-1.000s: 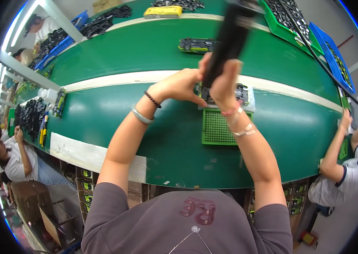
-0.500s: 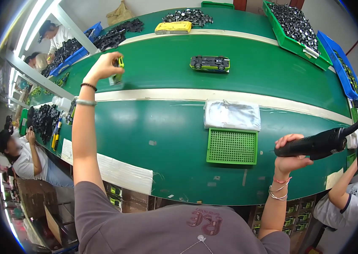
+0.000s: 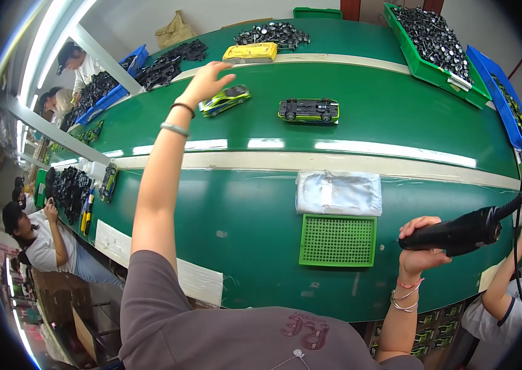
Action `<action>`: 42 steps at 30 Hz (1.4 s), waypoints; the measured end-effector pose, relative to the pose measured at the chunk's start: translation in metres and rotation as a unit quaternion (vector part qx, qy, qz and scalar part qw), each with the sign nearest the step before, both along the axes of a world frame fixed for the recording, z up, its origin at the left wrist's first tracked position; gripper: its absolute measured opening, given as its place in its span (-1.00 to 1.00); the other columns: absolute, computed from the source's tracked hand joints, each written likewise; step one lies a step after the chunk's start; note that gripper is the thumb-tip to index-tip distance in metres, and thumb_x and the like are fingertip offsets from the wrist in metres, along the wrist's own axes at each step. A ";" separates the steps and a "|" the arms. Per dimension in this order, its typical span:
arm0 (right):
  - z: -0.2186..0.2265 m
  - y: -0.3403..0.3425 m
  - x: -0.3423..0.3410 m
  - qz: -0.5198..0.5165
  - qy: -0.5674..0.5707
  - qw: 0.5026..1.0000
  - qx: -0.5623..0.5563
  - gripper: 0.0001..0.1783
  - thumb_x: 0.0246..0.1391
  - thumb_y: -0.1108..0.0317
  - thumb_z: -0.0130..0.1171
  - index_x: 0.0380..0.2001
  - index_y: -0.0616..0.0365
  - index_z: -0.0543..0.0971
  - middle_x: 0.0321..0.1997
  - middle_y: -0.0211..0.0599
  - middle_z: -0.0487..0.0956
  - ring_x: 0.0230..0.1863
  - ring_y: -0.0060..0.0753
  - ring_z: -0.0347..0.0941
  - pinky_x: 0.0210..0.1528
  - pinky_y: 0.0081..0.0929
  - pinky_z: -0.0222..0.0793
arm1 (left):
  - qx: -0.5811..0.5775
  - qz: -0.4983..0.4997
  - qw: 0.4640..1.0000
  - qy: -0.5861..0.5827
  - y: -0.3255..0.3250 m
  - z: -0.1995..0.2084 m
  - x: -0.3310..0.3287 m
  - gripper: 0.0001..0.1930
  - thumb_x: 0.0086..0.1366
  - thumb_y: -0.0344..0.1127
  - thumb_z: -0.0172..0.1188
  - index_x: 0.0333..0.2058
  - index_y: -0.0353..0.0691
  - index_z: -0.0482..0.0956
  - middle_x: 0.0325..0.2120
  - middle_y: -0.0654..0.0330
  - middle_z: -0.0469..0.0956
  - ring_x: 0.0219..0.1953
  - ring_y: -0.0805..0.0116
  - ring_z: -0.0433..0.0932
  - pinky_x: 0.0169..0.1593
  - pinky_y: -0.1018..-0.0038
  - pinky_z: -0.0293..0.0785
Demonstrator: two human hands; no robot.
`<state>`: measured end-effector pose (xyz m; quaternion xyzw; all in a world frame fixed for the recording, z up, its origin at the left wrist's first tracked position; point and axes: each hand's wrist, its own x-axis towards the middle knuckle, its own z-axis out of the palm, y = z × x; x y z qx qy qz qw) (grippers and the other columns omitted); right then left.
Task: The person fastens screws into the underside of toy cars using an electric screwdriver and places the assembled cars one by one into slots of a cardboard box.
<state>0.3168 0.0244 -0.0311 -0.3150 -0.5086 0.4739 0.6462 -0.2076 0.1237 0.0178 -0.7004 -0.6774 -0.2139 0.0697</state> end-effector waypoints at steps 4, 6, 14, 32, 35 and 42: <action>0.000 -0.001 -0.002 0.005 -0.001 1.000 0.006 -0.04 -0.28 -0.67 -0.39 -0.50 0.18 0.28 -0.64 -0.32 0.30 -0.67 -0.46 0.27 -0.53 -0.51 0.28 | -0.049 -0.070 0.996 0.021 0.054 -0.018 0.043 -0.60 0.20 -0.19 0.05 0.01 -0.16 0.41 -0.09 -0.09 0.43 0.00 0.00 0.38 0.07 0.26 0.31; -0.001 -0.001 -0.001 0.011 -0.003 1.000 0.011 -0.04 -0.28 -0.67 -0.40 -0.50 0.18 0.28 -0.64 -0.32 0.30 -0.67 -0.45 0.27 -0.53 -0.51 0.28 | -0.134 -0.045 0.990 0.011 0.074 -0.032 0.060 -0.60 0.21 -0.19 0.04 0.04 -0.07 0.40 -0.05 -0.10 0.40 0.02 -0.01 0.37 0.09 0.24 0.29; -0.006 0.000 0.006 0.047 -0.004 0.999 0.004 -0.02 -0.29 -0.67 -0.35 -0.45 0.20 0.29 -0.61 -0.29 0.31 -0.63 -0.42 0.27 -0.48 -0.48 0.28 | -0.131 0.086 0.985 0.079 -0.028 -0.027 0.014 -0.59 -0.02 -0.29 0.28 -0.17 -0.03 0.37 -0.27 0.10 0.50 -0.15 0.09 0.48 -0.13 0.25 0.43; -0.018 0.033 0.024 0.065 -0.082 0.994 -0.018 0.14 -0.44 -0.72 -0.28 -0.38 0.35 0.38 -0.52 -0.18 0.32 -0.49 -0.29 0.25 -0.34 -0.37 0.28 | 0.028 0.672 0.725 -0.148 -0.721 -0.083 0.050 -0.65 0.04 -0.28 0.30 -0.22 -0.19 0.39 -0.40 0.17 0.52 -0.37 0.40 0.49 -0.31 0.48 0.43; -0.016 0.033 0.031 0.077 -0.083 0.994 -0.010 0.14 -0.44 -0.72 -0.28 -0.38 0.35 0.38 -0.52 -0.18 0.32 -0.48 -0.29 0.25 -0.34 -0.37 0.28 | -0.085 0.780 0.563 -0.257 -0.737 -0.115 0.088 -0.64 0.01 -0.23 0.30 -0.28 -0.23 0.39 -0.57 0.21 0.44 -0.58 0.37 0.41 -0.54 0.34 0.37; -0.020 0.034 0.029 0.084 -0.069 0.994 -0.012 0.13 -0.43 -0.72 -0.28 -0.38 0.34 0.39 -0.52 -0.18 0.32 -0.48 -0.29 0.26 -0.35 -0.37 0.27 | -0.230 0.760 0.488 -0.364 -0.742 -0.182 0.133 -0.63 -0.02 -0.16 0.32 -0.36 -0.24 0.38 -0.61 0.13 0.45 -0.62 0.35 0.43 -0.57 0.27 0.43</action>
